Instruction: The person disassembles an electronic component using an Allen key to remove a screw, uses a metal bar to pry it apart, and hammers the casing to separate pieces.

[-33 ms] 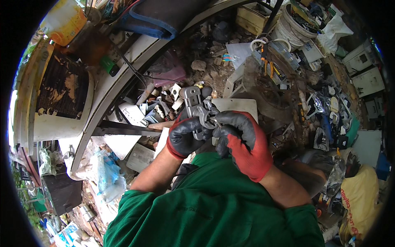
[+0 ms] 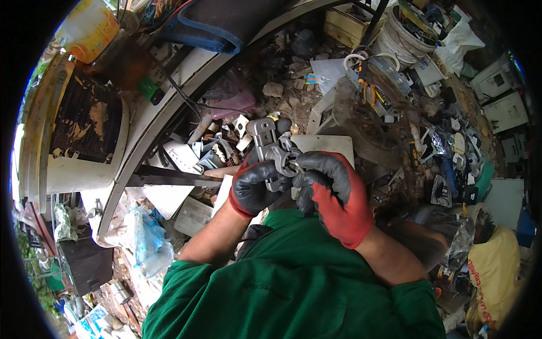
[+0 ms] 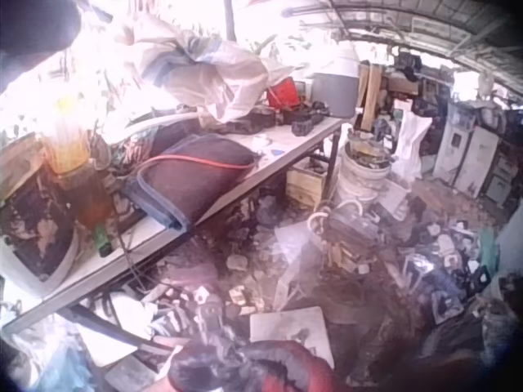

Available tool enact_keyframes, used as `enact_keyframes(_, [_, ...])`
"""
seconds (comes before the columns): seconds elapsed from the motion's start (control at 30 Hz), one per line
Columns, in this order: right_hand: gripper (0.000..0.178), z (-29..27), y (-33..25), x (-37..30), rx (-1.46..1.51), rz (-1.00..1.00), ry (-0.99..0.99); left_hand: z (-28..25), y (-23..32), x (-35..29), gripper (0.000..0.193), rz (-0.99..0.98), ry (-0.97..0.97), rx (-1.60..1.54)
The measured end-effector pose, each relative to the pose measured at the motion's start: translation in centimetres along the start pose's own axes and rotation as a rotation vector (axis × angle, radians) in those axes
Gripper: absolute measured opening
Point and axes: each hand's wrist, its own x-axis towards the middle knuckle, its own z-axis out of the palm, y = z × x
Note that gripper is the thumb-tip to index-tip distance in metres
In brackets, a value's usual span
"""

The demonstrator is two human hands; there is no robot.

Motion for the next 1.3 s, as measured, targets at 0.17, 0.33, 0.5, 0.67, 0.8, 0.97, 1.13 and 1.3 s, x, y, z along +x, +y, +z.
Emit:
enact_keyframes(0.17, [0.031,-0.4,-0.5,0.5,0.037,0.055,-0.035,-1.6,-0.2,-0.3,0.057,-0.012,0.05,0.046])
enact_keyframes(0.33, [0.045,-2.6,0.5,1.2,-0.594,-0.255,-0.127,-3.3,0.2,-0.9,0.047,-0.13,0.119,0.069])
enact_keyframes(0.5, [0.049,-3.9,1.6,1.1,-0.837,-0.374,-0.221,-3.0,0.5,-0.9,0.048,-0.176,0.053,0.086])
enact_keyframes(0.67, [0.048,-3.6,1.9,0.2,-0.131,-0.152,-0.128,-2.2,-0.1,-0.6,0.04,-0.116,0.159,0.073])
enact_keyframes(0.8, [0.047,-5.1,0.5,0.6,-0.055,-0.027,-0.11,-2.8,-0.1,-0.2,0.038,-0.097,0.172,-0.083])
enact_keyframes(0.97, [0.045,-6.3,0.7,1.4,-0.216,-0.018,-0.007,-4.8,-0.5,-0.7,0.046,-0.125,0.098,-0.204])
enact_keyframes(1.13, [0.042,-5.2,-4.3,4.8,-0.721,-0.42,-0.069,-4.3,-0.6,-1.2,0.049,-0.118,-0.024,-0.343])
enact_keyframes(1.3, [0.042,-1.9,-10.9,10.7,-1.065,-0.853,-0.271,-5.8,-1.0,-1.5,0.06,-0.095,0.071,-0.341])
